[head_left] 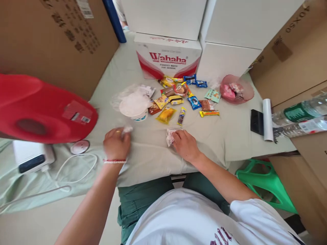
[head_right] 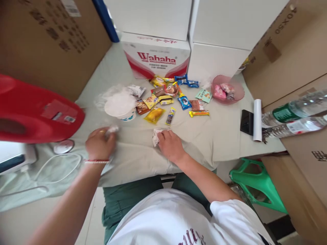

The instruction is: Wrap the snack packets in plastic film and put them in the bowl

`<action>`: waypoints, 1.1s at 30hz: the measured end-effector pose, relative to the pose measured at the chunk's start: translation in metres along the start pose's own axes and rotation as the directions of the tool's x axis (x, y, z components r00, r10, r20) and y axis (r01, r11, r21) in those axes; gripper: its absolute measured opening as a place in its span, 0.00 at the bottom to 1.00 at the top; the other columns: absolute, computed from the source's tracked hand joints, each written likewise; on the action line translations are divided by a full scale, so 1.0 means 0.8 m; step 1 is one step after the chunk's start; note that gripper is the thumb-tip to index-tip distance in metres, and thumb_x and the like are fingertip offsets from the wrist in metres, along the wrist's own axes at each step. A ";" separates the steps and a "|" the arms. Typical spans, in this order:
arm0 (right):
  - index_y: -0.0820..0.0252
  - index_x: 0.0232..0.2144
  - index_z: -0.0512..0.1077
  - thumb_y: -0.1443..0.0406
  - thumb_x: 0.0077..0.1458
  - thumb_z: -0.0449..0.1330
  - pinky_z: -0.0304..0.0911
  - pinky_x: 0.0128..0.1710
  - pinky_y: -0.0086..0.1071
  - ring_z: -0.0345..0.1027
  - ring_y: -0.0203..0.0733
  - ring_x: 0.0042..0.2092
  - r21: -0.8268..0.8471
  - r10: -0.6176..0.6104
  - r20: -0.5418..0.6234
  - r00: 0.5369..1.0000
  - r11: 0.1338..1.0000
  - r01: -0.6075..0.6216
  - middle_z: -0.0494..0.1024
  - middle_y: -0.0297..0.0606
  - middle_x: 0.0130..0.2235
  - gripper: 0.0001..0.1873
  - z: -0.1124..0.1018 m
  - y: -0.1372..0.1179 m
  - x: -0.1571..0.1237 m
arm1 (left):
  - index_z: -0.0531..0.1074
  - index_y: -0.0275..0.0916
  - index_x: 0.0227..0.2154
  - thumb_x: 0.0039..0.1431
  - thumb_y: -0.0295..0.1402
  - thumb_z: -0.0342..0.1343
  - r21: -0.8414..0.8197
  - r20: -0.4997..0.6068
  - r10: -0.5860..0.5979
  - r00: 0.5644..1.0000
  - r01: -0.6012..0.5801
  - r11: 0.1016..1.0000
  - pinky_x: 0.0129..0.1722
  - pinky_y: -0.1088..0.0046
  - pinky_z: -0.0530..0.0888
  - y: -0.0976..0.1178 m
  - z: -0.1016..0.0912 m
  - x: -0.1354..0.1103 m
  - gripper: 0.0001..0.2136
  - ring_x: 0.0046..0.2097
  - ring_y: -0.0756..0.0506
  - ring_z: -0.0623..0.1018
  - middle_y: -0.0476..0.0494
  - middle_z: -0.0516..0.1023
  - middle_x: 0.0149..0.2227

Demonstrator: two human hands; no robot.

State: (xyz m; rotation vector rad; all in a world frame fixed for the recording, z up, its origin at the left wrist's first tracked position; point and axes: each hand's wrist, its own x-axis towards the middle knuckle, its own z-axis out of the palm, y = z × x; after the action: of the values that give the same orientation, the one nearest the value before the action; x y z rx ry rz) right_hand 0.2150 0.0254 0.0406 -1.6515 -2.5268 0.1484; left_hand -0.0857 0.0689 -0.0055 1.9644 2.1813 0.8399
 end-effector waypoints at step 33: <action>0.62 0.48 0.76 0.65 0.72 0.48 0.62 0.54 0.46 0.71 0.47 0.48 0.379 0.622 -0.631 0.463 0.768 -0.516 0.79 0.51 0.47 0.17 -0.179 0.396 0.047 | 0.76 0.36 0.51 0.64 0.29 0.55 0.044 -0.042 0.314 0.948 -0.313 0.949 0.66 0.50 0.67 0.029 -0.012 -0.115 0.14 0.60 0.33 0.78 0.28 0.80 0.55</action>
State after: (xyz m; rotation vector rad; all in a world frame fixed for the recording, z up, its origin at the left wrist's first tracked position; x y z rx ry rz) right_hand 0.5083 0.1890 0.1372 -1.9190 -1.2707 -0.2487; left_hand -0.0532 -0.0207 -0.0137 2.3749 1.9476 0.8989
